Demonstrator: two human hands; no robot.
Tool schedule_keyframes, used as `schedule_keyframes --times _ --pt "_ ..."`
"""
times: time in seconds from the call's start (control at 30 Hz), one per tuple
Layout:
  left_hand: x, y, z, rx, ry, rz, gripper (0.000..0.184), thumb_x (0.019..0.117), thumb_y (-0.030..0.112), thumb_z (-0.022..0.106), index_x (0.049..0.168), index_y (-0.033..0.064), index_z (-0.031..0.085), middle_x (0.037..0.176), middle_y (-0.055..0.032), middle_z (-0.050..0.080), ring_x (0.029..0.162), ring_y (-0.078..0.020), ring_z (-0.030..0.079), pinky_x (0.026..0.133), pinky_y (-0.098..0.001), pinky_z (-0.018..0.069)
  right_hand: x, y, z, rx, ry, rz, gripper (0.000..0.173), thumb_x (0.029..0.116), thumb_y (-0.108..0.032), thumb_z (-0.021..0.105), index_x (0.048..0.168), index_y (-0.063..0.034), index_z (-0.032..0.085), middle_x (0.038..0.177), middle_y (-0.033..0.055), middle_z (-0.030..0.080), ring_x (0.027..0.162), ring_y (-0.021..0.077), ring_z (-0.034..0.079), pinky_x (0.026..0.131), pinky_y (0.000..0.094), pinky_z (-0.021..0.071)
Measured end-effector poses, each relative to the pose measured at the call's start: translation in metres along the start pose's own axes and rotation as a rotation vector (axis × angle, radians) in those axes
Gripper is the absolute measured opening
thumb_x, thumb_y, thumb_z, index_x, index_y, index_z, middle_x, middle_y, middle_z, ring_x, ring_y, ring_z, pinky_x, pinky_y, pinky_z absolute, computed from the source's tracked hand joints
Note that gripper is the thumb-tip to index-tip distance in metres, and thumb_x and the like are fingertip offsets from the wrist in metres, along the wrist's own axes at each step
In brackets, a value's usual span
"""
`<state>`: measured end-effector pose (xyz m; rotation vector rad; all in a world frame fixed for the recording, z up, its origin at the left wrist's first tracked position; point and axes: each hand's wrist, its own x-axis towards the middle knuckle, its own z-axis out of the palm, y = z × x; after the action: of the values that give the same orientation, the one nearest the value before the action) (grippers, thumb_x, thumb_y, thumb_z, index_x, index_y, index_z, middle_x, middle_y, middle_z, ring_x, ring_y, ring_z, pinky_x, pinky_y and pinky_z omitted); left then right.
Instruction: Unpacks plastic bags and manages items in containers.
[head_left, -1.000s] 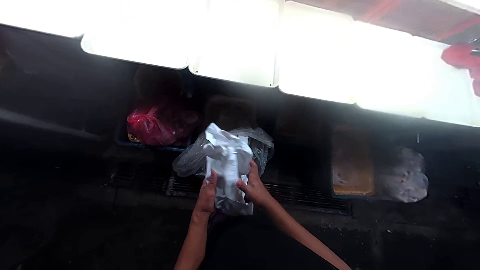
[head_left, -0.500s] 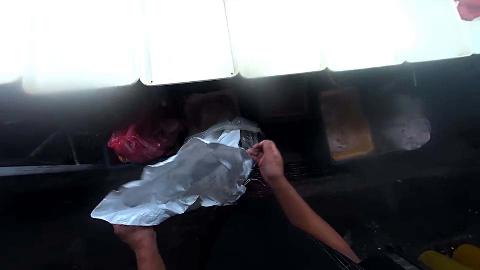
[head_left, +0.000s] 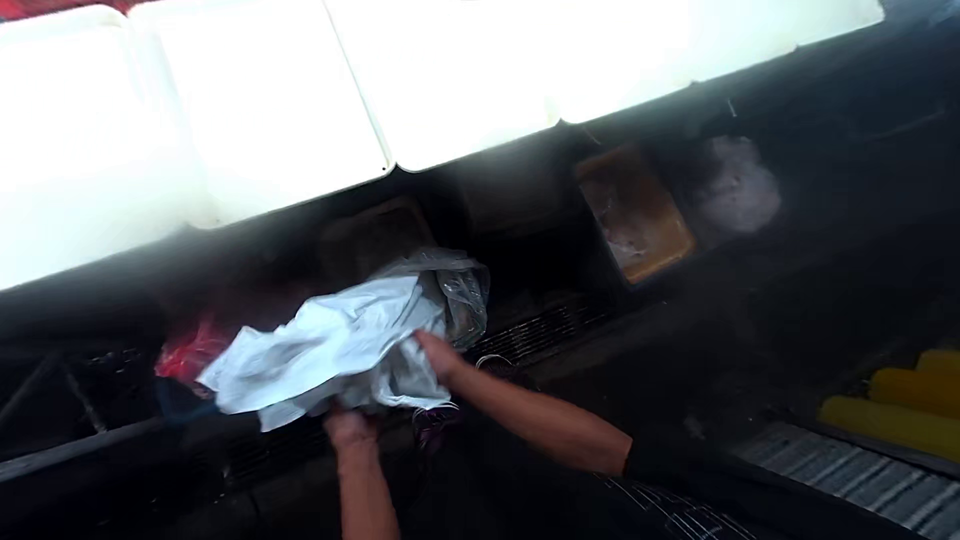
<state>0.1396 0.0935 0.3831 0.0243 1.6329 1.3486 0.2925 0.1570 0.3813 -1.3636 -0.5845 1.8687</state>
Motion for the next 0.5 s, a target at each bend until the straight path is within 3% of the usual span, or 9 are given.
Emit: schedule_keyframes --times 0.07,0.13,0.2,0.27,0.33,0.37,0.4,0.43,0.5 --pt "-0.017 0.034 -0.013 -0.243 -0.089 0.020 0.050 0.1102 0.042 0.011 0.121 0.0160 0.053 0.101 0.0000 0.070 0.095 -0.0129 0.069 0.082 -0.0410 0.0609 0.010 -0.048 -0.062 0.568 0.195 0.010 0.048 0.1107 -0.041 0.025 0.123 -0.0086 0.059 0.105 0.0103 0.070 0.096 0.0203 0.069 0.083 0.0421 0.0590" --pt "-0.039 0.073 -0.017 -0.246 -0.140 0.136 0.048 0.1107 0.031 0.012 0.116 0.0158 0.057 0.099 0.0024 0.074 0.096 -0.0104 0.072 0.083 -0.0369 0.0634 0.007 -0.083 -0.118 0.793 0.251 -0.044 0.054 0.1061 -0.056 0.033 0.129 -0.0154 0.060 0.112 0.0112 0.071 0.104 0.0265 0.069 0.087 0.0515 0.0583" --pt "-0.056 0.101 -0.020 -0.181 -0.070 0.223 0.049 0.1108 0.023 0.014 0.107 0.0168 0.062 0.091 0.0076 0.076 0.088 -0.0039 0.073 0.078 -0.0291 0.0639 -0.019 -0.100 -0.132 0.747 0.200 -0.043 0.060 0.1069 -0.058 0.023 0.130 -0.0159 0.058 0.114 0.0119 0.071 0.105 0.0265 0.069 0.087 0.0516 0.0588" --pt "-0.050 0.108 -0.046 -0.183 -0.102 0.305 0.052 0.1107 0.025 0.012 0.107 0.0192 0.064 0.095 0.0121 0.076 0.094 0.0005 0.072 0.083 -0.0247 0.0619 -0.047 -0.098 -0.125 0.693 0.081 0.000 0.061 0.1092 -0.052 0.015 0.124 -0.0133 0.060 0.109 0.0118 0.073 0.101 0.0244 0.072 0.086 0.0472 0.0611" --pt "-0.022 0.091 -0.055 -0.260 -0.153 0.269 0.051 0.1089 0.032 0.019 0.107 0.0187 0.067 0.098 0.0072 0.076 0.097 -0.0043 0.072 0.085 -0.0292 0.0617 -0.048 -0.082 -0.123 0.657 0.018 0.052 0.054 0.1106 -0.043 0.019 0.122 -0.0114 0.061 0.108 0.0112 0.075 0.101 0.0225 0.073 0.087 0.0435 0.0620" --pt "-0.007 0.075 -0.052 -0.221 -0.103 0.199 0.048 0.1093 0.033 0.018 0.108 0.0184 0.063 0.096 0.0058 0.075 0.093 -0.0058 0.072 0.082 -0.0305 0.0624 -0.038 -0.069 -0.124 0.615 0.064 0.115 0.050 0.1114 -0.041 0.022 0.125 -0.0106 0.059 0.110 0.0118 0.073 0.101 0.0230 0.072 0.087 0.0436 0.0614" --pt "0.007 0.057 -0.048 -0.135 -0.009 0.082 0.042 0.1099 0.035 0.021 0.113 0.0164 0.058 0.096 0.0018 0.073 0.090 -0.0096 0.072 0.078 -0.0345 0.0628 -0.021 -0.056 -0.124 0.573 0.158 0.199 0.046 0.1116 -0.042 0.027 0.130 -0.0104 0.056 0.112 0.0130 0.071 0.102 0.0247 0.070 0.086 0.0451 0.0603" --pt "0.019 0.038 -0.048 -0.045 0.066 -0.055 0.040 0.1102 0.039 0.029 0.125 0.0142 0.056 0.105 -0.0046 0.072 0.096 -0.0164 0.071 0.081 -0.0422 0.0624 -0.003 -0.043 -0.127 0.536 0.245 0.261 0.045 0.1106 -0.042 0.032 0.136 -0.0110 0.053 0.117 0.0147 0.069 0.105 0.0273 0.069 0.088 0.0481 0.0588" --pt "0.024 0.008 -0.047 0.161 0.263 -0.316 0.069 0.1007 0.066 0.045 0.149 0.0164 0.045 0.137 -0.0141 0.060 0.120 -0.0321 0.061 0.092 -0.0603 0.0526 0.024 -0.028 -0.132 0.324 0.373 0.267 0.049 0.1102 -0.045 0.038 0.148 -0.0142 0.043 0.128 0.0158 0.066 0.112 0.0293 0.068 0.090 0.0511 0.0587"
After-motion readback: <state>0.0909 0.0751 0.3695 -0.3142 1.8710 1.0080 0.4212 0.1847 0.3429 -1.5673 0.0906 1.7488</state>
